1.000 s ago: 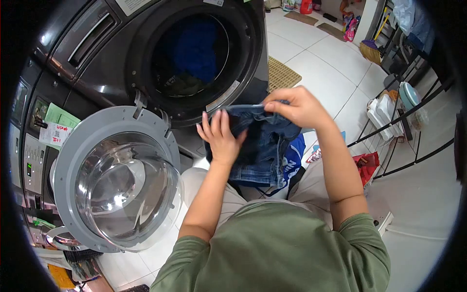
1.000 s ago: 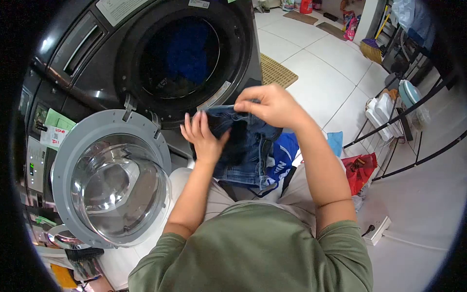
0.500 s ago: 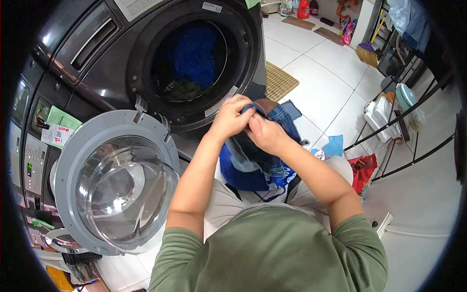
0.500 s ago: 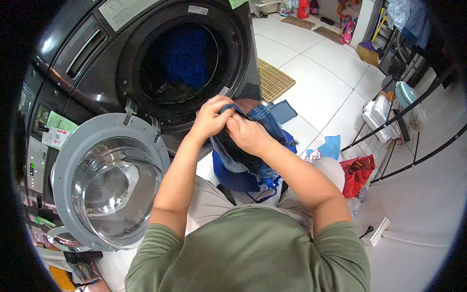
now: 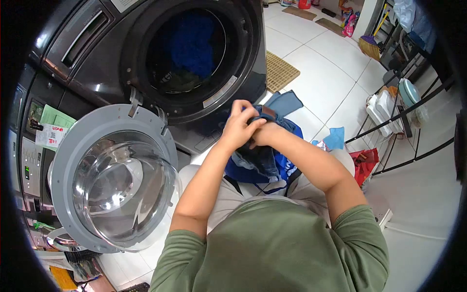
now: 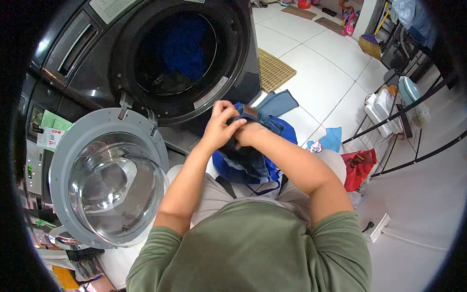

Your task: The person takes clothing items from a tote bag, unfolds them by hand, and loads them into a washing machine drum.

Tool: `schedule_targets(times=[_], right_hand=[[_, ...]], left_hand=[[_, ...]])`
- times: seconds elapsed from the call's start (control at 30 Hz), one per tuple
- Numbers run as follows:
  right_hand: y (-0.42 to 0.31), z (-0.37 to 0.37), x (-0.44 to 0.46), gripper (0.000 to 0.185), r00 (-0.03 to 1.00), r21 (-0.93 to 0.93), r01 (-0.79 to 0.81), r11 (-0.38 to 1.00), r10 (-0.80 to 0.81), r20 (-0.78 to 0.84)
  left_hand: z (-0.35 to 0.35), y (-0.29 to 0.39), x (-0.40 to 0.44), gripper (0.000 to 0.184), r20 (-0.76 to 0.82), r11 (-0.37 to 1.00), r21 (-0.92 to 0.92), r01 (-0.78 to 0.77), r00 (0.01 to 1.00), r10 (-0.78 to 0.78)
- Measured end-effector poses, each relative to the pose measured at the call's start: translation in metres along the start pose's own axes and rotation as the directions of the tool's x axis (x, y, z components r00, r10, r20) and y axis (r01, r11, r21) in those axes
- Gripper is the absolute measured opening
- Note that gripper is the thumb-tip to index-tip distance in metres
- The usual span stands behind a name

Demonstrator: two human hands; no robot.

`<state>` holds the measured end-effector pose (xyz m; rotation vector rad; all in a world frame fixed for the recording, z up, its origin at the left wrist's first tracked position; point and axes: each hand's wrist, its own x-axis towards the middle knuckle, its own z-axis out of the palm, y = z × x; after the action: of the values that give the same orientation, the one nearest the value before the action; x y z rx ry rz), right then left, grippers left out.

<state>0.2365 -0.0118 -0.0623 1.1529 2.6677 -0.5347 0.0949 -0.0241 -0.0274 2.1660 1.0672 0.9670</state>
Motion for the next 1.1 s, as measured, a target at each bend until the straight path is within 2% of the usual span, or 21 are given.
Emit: schedule_targets(times=[0.03,0.07,0.1,0.13,0.17,0.2,0.23,0.27,0.4,0.47,0.53,0.6,0.63,0.67,0.7,0.73,0.83,0.93,0.97,1.07,1.1], right_hand=[[0.004,-0.007,-0.001,0.076,0.990,0.106,-0.135,0.985,0.139,-0.027],[0.021,0.002,0.003,0.075,0.973,0.331,-0.221,0.917,0.184,0.138],[0.026,-0.005,0.000,0.075,0.965,0.292,-0.259,0.921,0.235,0.115],[0.028,-0.019,-0.008,0.075,0.955,0.249,-0.296,0.922,0.283,0.088],[0.032,-0.035,-0.019,0.077,0.947,0.216,-0.317,0.924,0.295,0.128],[0.034,-0.049,-0.034,0.078,0.936,0.187,-0.337,0.923,0.308,0.172],[0.042,-0.062,-0.053,0.077,0.966,0.220,-0.231,0.948,0.198,0.165],[0.055,-0.069,-0.070,0.075,0.985,0.254,-0.121,0.960,0.084,0.153],[0.121,-0.065,-0.112,0.052,0.983,0.385,-0.185,0.904,0.168,0.078],[0.127,-0.064,-0.119,0.042,0.944,0.410,-0.191,0.892,0.281,-0.171],[0.106,-0.061,-0.119,0.034,0.767,0.370,-0.160,0.915,0.351,-0.537],[0.030,-0.066,-0.107,0.025,0.806,0.366,0.133,0.921,0.114,-0.581],[0.001,-0.048,-0.091,0.015,0.685,0.238,0.323,0.916,-0.052,-0.727],[-0.028,-0.044,-0.083,0.015,0.671,0.201,0.223,0.954,0.000,-0.742],[-0.022,-0.024,-0.065,0.021,0.713,0.039,0.076,0.996,-0.027,-0.701],[-0.018,-0.025,-0.053,0.026,0.898,0.067,-0.096,0.993,0.115,-0.426],[0.017,0.045,0.013,0.023,0.787,0.031,-0.010,0.999,0.026,-0.617],[0.003,0.039,0.016,0.026,0.941,0.083,-0.067,0.994,0.090,-0.325],[0.001,0.037,0.018,0.027,0.965,0.082,-0.071,0.994,0.089,-0.245],[0.006,0.019,0.021,0.030,0.997,0.082,-0.062,0.995,0.066,-0.046],[0.009,0.005,0.018,0.032,0.999,0.075,-0.053,0.996,0.054,-0.008]], left_hand=[[0.002,0.002,-0.008,0.050,-0.147,0.996,0.091,0.022,0.989,-0.009],[0.004,0.004,-0.018,0.065,-0.290,0.982,0.180,0.058,0.957,-0.004],[0.015,-0.020,-0.038,0.091,-0.305,0.905,0.337,0.259,0.940,-0.155],[0.027,-0.047,-0.061,0.093,-0.275,0.821,0.350,0.450,0.888,-0.370],[0.032,-0.077,-0.081,0.074,-0.113,0.686,0.355,0.635,0.758,-0.643],[0.035,-0.115,-0.095,0.044,-0.023,0.662,0.412,0.626,0.733,-0.680],[0.030,-0.139,-0.099,0.023,-0.027,0.674,0.258,0.692,0.703,-0.711],[0.008,-0.129,-0.085,0.024,0.086,0.635,0.050,0.771,0.630,-0.772],[-0.065,-0.053,-0.032,0.028,0.312,0.426,-0.676,0.601,0.757,-0.574],[-0.086,-0.015,-0.009,0.034,0.352,0.430,-0.571,0.699,0.682,-0.641],[-0.088,0.001,0.004,0.036,0.327,0.432,-0.603,0.670,0.702,-0.633],[-0.073,0.009,0.011,0.037,0.273,0.622,-0.464,0.631,0.770,-0.577],[-0.063,0.015,0.017,0.038,0.259,0.708,-0.383,0.594,0.804,-0.535],[-0.049,0.026,0.017,0.043,0.247,0.799,-0.286,0.529,0.847,-0.472],[-0.038,0.034,0.018,0.042,0.209,0.879,-0.210,0.428,0.898,-0.387],[-0.028,0.041,0.017,0.041,0.172,0.938,-0.130,0.320,0.939,-0.297],[-0.029,0.101,0.014,0.037,0.201,0.985,0.026,0.172,0.964,-0.174],[-0.014,0.104,0.009,0.041,0.139,0.999,0.033,-0.006,0.990,0.001],[-0.017,0.100,0.011,0.035,0.272,0.990,0.068,0.122,0.953,-0.136],[0.000,0.052,0.005,0.038,0.094,0.828,-0.544,0.136,0.990,-0.101],[-0.023,0.052,0.000,0.052,0.246,0.730,-0.628,0.270,0.959,-0.143]])
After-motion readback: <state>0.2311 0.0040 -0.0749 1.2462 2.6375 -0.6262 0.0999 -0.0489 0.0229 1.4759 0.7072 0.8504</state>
